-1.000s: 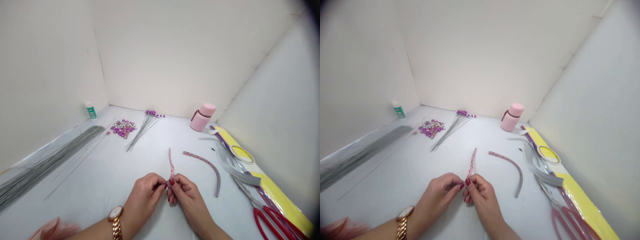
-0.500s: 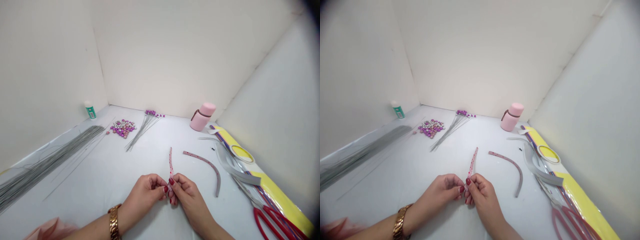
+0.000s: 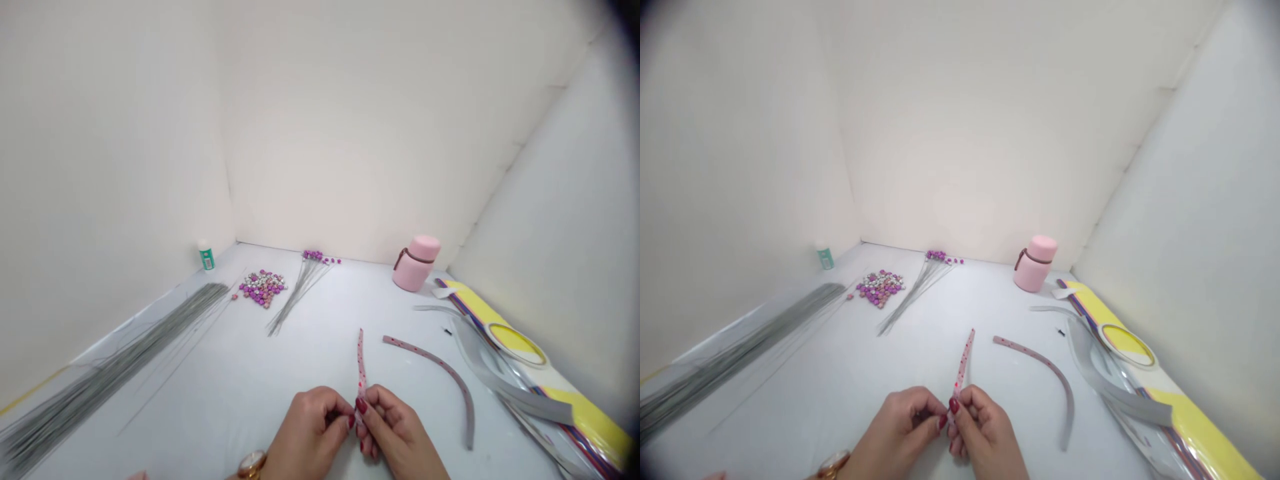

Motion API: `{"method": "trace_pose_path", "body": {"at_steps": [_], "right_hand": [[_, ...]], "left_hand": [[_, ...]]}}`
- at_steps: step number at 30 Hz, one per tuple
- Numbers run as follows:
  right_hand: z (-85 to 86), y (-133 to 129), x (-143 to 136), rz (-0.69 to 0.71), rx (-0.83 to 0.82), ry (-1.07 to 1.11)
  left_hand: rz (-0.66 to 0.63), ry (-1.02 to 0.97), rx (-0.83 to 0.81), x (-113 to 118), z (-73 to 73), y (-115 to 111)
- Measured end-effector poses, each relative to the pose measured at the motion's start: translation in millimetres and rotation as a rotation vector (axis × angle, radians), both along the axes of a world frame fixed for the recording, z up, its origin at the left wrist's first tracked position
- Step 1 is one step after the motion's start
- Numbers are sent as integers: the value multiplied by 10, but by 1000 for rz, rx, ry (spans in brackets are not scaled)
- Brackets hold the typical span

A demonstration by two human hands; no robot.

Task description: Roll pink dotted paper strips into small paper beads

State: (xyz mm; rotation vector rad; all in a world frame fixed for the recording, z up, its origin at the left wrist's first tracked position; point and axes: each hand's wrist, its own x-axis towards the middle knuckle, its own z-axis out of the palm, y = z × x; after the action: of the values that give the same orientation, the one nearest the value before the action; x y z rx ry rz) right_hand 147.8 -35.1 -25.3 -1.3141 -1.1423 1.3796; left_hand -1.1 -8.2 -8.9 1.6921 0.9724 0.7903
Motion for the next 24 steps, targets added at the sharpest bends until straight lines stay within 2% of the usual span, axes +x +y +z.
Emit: {"method": "trace_pose_path", "body": {"at_steps": [2, 3, 7, 9, 14, 19, 24], "right_hand": [[-18, 1, 8, 3, 9, -24], [-23, 0, 11, 7, 21, -40], [5, -6, 10, 17, 72, -119], [47, -11, 0, 19, 56, -116], [124, -4, -14, 2, 46, -28], [108, -30, 15, -4, 69, 10], [96, -53, 23, 51, 94, -9]], "left_hand": [[7, -3, 21, 0, -3, 9], [9, -35, -18, 6, -13, 14], [-1, -195, -321, 57, -71, 38], [-12, -212, -380, 74, -86, 46], [-39, -196, -368, 49, -64, 50], [-16, -151, -315, 44, -41, 25], [8, -124, -297, 62, -28, 9]]}}
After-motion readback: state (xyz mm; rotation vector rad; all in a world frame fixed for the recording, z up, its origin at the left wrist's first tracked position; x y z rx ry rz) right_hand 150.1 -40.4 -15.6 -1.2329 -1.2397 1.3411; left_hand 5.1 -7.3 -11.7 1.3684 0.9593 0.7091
